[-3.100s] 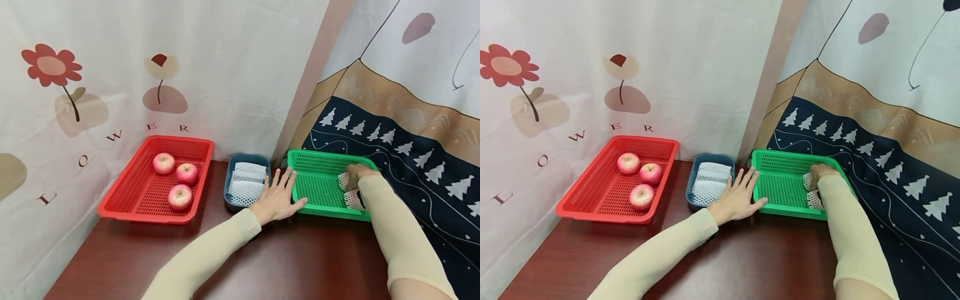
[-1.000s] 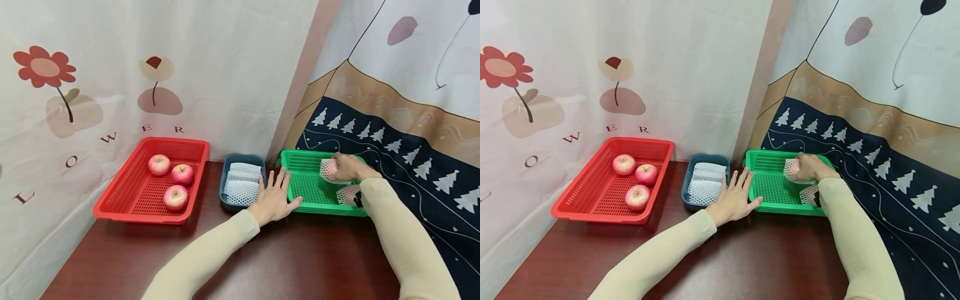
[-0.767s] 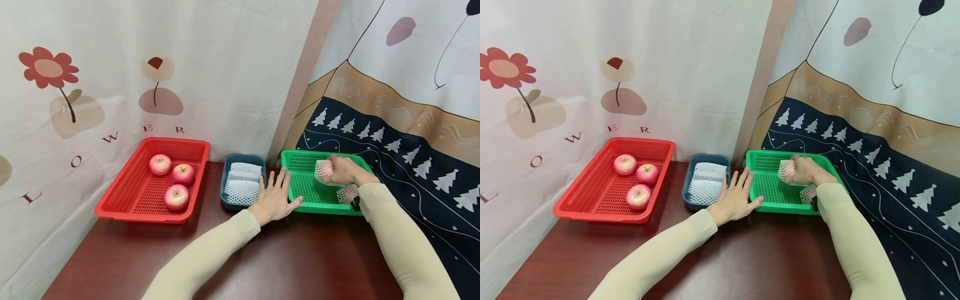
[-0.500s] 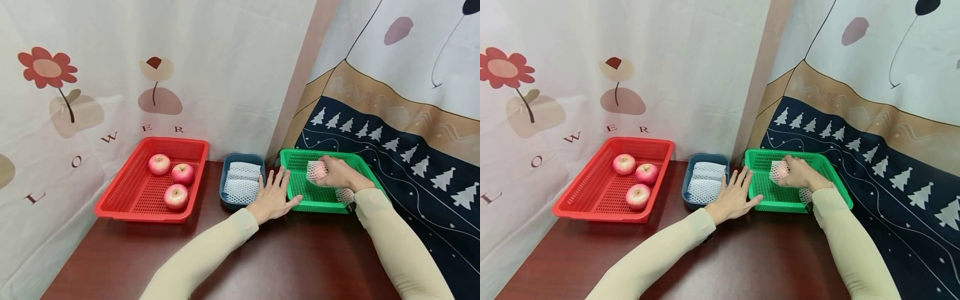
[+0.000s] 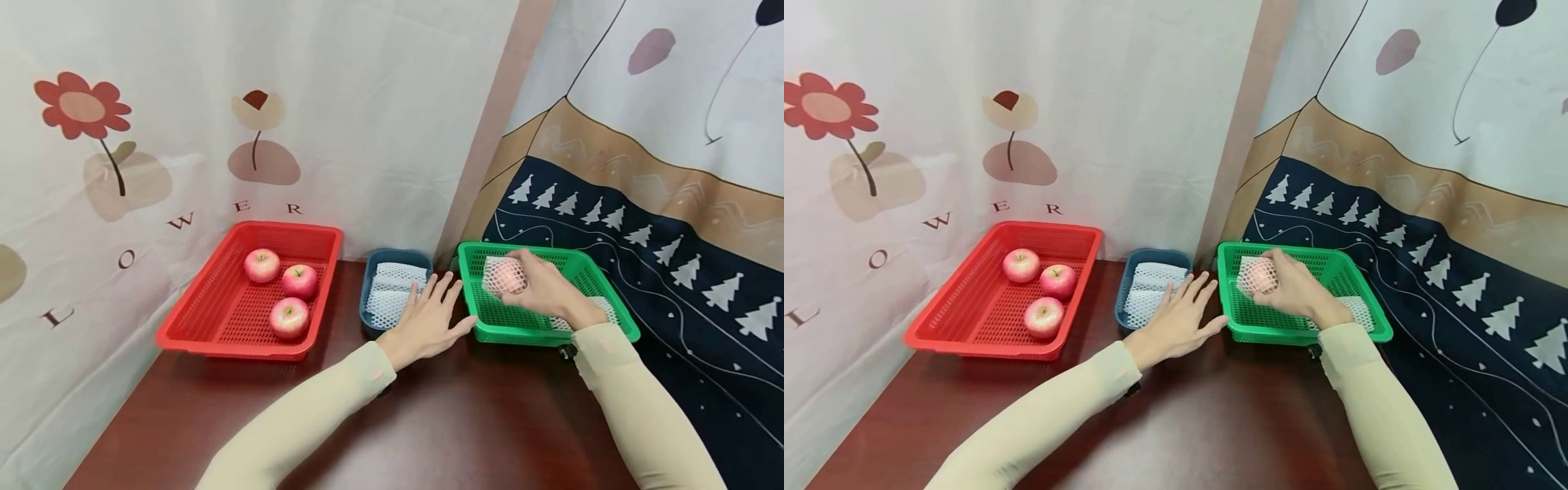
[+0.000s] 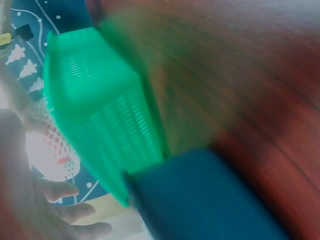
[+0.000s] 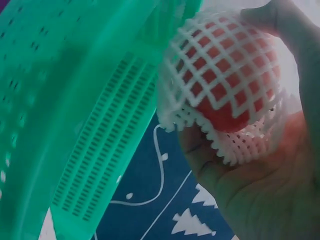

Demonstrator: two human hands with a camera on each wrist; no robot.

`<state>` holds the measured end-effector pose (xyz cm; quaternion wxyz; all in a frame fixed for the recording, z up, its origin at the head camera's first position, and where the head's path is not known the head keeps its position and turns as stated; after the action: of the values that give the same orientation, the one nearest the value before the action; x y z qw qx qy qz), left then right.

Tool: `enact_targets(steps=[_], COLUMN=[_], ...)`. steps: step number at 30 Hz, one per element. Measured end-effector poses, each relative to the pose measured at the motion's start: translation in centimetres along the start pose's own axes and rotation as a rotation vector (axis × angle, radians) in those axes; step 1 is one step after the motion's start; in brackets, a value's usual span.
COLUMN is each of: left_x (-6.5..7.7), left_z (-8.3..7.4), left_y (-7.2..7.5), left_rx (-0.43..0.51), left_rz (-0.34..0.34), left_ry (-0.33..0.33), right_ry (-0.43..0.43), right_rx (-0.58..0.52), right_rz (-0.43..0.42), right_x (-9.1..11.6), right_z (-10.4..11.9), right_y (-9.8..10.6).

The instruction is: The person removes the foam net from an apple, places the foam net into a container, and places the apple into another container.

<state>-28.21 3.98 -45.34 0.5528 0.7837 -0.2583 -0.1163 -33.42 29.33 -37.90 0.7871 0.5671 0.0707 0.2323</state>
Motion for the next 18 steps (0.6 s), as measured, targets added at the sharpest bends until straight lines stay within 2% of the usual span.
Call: enact_targets(steps=[6,18], left_x=[2.7,7.2], left_z=[1.0,3.9], left_y=[1.5,3.5], left_rx=[-0.036,-0.119], left_rz=[-0.032,-0.083], left_ry=[-0.024,-0.020], right_ry=[0.046,0.114], right_rx=[-0.005,-0.027], right_rz=[-0.026,-0.043], right_x=[0.3,1.0], right_z=[2.3,6.1], right_y=[-0.4,-1.6])
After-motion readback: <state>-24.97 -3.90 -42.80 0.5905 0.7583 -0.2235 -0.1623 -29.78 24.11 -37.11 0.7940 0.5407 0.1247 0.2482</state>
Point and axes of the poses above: each hand's wrist, its own x-axis away from the middle knuckle, its own y-axis out of the back of the hand, z = x × y, the point moved 4 cm from there along -x, towards the middle knuckle, and after that the axes turned 15 degrees about z, right-handed, at the moved point
